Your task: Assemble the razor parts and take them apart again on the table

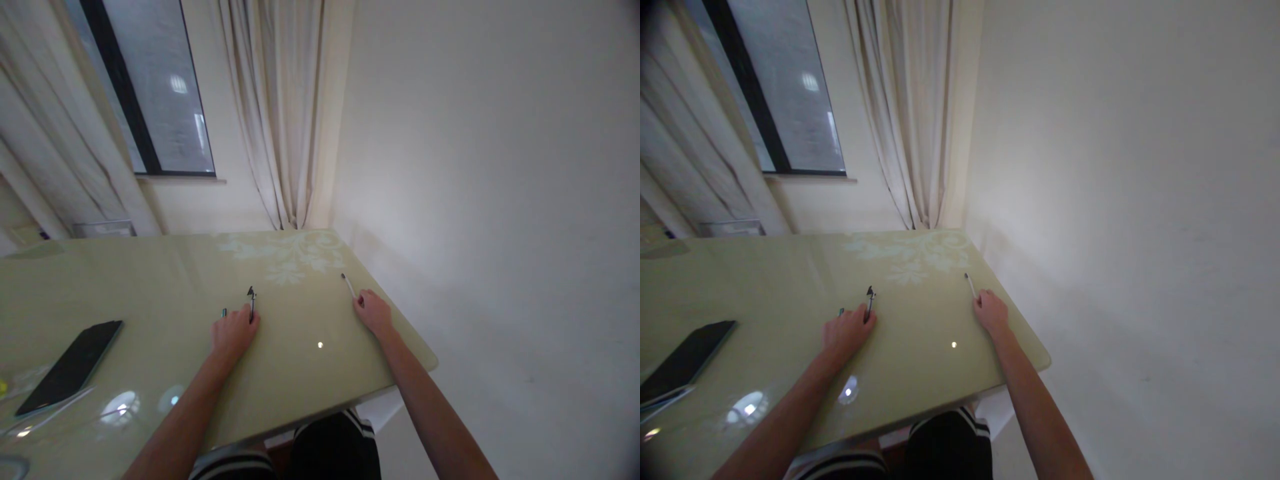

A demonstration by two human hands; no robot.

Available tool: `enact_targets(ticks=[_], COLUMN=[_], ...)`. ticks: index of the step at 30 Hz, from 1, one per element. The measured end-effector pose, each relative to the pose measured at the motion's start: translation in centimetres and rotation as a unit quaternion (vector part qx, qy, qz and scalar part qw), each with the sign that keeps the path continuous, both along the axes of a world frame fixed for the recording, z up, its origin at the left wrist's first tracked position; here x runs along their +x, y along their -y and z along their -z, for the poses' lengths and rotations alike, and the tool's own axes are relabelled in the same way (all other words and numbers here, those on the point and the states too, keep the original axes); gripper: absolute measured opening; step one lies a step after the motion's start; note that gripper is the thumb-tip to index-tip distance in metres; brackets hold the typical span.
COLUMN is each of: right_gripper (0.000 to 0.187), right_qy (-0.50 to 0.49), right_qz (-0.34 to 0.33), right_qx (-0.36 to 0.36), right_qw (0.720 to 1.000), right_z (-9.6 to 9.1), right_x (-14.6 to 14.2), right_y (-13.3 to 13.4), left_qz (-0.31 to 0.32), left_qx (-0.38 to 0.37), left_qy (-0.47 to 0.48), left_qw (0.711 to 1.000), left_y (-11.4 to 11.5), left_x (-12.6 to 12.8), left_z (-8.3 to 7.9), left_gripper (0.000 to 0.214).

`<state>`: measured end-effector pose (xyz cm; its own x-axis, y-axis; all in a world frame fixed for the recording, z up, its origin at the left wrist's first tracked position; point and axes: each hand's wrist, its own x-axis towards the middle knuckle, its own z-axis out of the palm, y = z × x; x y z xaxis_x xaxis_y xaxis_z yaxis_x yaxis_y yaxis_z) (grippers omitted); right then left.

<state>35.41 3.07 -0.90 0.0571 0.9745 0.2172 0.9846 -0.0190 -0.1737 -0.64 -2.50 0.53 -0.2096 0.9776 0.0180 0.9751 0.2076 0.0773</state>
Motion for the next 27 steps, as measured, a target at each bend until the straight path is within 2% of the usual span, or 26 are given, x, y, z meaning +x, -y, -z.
enact_targets(ticks=[15,27], right_gripper=[0.02,0.017], right_qy=[-0.029,-0.038], right_qz=[0.014,0.022], right_qx=[0.016,0.001], right_qw=[0.999,0.999], right_z=[0.91,0.14], right_x=[0.88,0.74], right_y=[-0.64,-0.53], left_qz=[0.002,0.009], left_qx=[0.01,0.028], left_qy=[0.008,0.009], left_qw=[1.0,1.0], left_y=[-0.17,-0.21], left_x=[0.09,0.33], left_z=[-0.07,-0.02], left_gripper=[0.046,0.045])
